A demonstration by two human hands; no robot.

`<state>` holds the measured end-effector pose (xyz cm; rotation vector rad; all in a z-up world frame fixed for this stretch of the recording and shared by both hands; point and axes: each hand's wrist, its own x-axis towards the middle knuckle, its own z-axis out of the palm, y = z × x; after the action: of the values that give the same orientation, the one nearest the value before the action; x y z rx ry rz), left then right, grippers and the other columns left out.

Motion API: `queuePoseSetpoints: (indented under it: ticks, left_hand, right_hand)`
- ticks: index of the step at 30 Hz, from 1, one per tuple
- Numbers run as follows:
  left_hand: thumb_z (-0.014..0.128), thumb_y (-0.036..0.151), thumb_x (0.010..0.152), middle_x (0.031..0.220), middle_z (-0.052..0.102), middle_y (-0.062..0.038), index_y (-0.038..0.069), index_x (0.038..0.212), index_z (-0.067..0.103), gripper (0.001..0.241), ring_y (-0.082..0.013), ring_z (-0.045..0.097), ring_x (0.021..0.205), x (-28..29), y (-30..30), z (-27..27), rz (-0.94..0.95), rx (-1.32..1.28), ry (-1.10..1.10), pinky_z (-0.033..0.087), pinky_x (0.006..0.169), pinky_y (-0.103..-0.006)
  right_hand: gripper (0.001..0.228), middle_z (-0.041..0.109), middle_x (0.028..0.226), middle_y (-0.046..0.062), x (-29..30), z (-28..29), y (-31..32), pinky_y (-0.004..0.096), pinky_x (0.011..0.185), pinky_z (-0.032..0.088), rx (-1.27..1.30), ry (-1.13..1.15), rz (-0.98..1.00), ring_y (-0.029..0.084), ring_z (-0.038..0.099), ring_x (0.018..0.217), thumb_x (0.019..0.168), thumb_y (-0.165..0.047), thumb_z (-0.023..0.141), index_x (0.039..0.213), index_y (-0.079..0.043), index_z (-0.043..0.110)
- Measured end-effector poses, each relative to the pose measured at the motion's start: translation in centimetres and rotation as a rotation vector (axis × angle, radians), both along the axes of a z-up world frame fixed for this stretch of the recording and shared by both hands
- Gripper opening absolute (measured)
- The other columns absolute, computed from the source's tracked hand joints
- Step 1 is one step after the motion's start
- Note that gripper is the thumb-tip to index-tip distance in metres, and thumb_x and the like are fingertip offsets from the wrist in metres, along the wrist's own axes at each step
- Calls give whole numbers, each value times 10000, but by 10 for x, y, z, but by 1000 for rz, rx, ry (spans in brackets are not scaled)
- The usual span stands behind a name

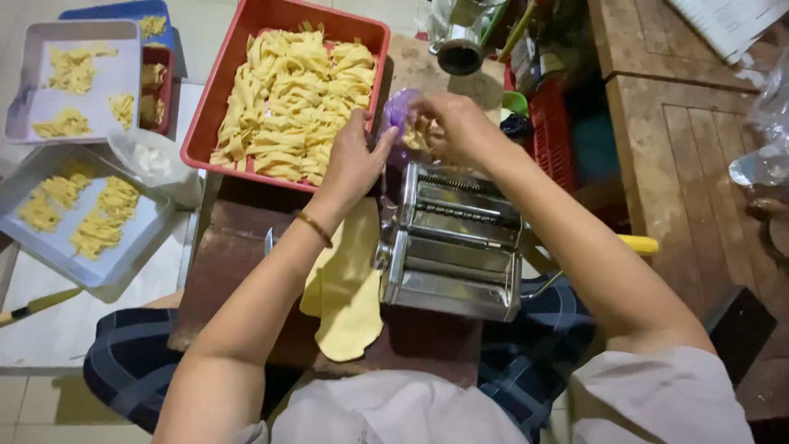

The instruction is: Rolling out pasta dough using a manual pasta machine

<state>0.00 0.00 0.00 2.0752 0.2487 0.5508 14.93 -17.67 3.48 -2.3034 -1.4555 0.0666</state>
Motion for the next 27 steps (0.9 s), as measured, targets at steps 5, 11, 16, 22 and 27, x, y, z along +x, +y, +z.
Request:
queuePoseSetpoints:
  ticks: [5,11,16,22,27]
  left_hand:
    - [725,214,901,767,641,-241,-5,925,635,237,-478,675,805,31,2,-14,-4,98,-80,530,718,-534]
    - [596,-22,879,790,676,-264,18,919,642,73,-484,688,843,35,17,-31,44,73,-30,538,730,-537]
    - [641,35,873,760,700,-218,46,895,673,40,-421,715,792,39,16,-32,84,-29,-36,562,682,-459]
    - [726,559,890,623,613,-127,108,795,624,472,-313,651,634,33,6,-28,143,-177,115,487,603,-421]
    - [647,121,872,764,698,-244,16,929,684,125,-455,709,795,29,-1,-41,45,135,64,567,684,-540]
  right_hand:
    - [363,680,945,89,4,2,4,415,826,588,-12,15,41,327,701,937,734,-136,813,1072,-144,681]
    - [419,665,977,139,-3,15,5,477,863,553,-22,46,64,391,684,969,745,-130,806,1141,-121,670]
    - [484,680,1042,196,16,2,1,491,921,536,-59,43,31,436,680,1027,729,-118,840,1179,-86,667]
    - [517,638,1088,191,12,-1,13,516,919,527,-89,83,49,460,648,1047,683,-199,878,1138,-111,648]
    - [536,573,1083,197,-1,14,14,521,905,531,-80,84,29,485,635,1042,669,-192,865,1119,-78,597]
